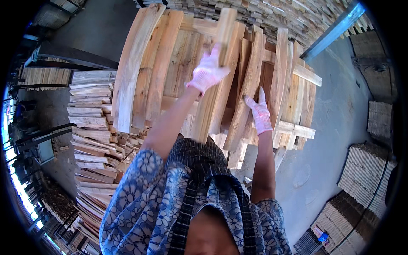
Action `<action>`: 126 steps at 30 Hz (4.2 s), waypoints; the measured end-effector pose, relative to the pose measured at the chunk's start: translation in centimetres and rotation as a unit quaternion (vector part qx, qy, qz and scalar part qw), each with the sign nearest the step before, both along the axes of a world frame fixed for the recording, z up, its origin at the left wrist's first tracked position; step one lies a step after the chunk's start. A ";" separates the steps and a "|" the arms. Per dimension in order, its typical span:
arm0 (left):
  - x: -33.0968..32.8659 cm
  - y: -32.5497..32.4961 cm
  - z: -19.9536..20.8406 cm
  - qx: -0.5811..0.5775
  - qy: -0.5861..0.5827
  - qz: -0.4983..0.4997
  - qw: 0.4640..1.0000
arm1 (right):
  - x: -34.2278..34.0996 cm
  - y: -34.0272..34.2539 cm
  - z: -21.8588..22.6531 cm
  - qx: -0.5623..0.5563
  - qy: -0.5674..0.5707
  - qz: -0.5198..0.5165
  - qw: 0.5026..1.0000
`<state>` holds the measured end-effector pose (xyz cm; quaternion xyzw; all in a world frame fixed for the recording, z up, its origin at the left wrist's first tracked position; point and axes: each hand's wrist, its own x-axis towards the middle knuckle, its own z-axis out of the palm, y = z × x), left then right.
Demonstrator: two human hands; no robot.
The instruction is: The person lifts stacks of wooden planks from a pile and carries them to a metal rack, placing them on top of existing stacks. The person repeats this process, moving wood from the floor to the rack and occasionally adjusting the planks to align them.
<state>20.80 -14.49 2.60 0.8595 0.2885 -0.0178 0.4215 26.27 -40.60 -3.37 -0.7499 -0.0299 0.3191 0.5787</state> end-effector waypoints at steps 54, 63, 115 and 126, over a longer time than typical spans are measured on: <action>-26.0 28.6 -9.1 -0.224 0.048 0.285 0.931 | -8.9 23.9 4.8 -0.266 -0.215 0.118 0.932; -16.7 20.3 0.1 -0.078 -0.278 0.264 0.920 | 6.5 4.6 8.2 -0.599 -0.416 0.064 0.681; -4.0 -0.4 0.4 0.226 0.077 -0.009 0.971 | 3.4 13.0 -2.6 -0.223 -0.374 0.143 0.889; -29.2 -2.5 4.8 -0.076 -0.221 0.098 0.967 | 2.0 16.2 -0.7 -0.340 -0.349 0.129 0.864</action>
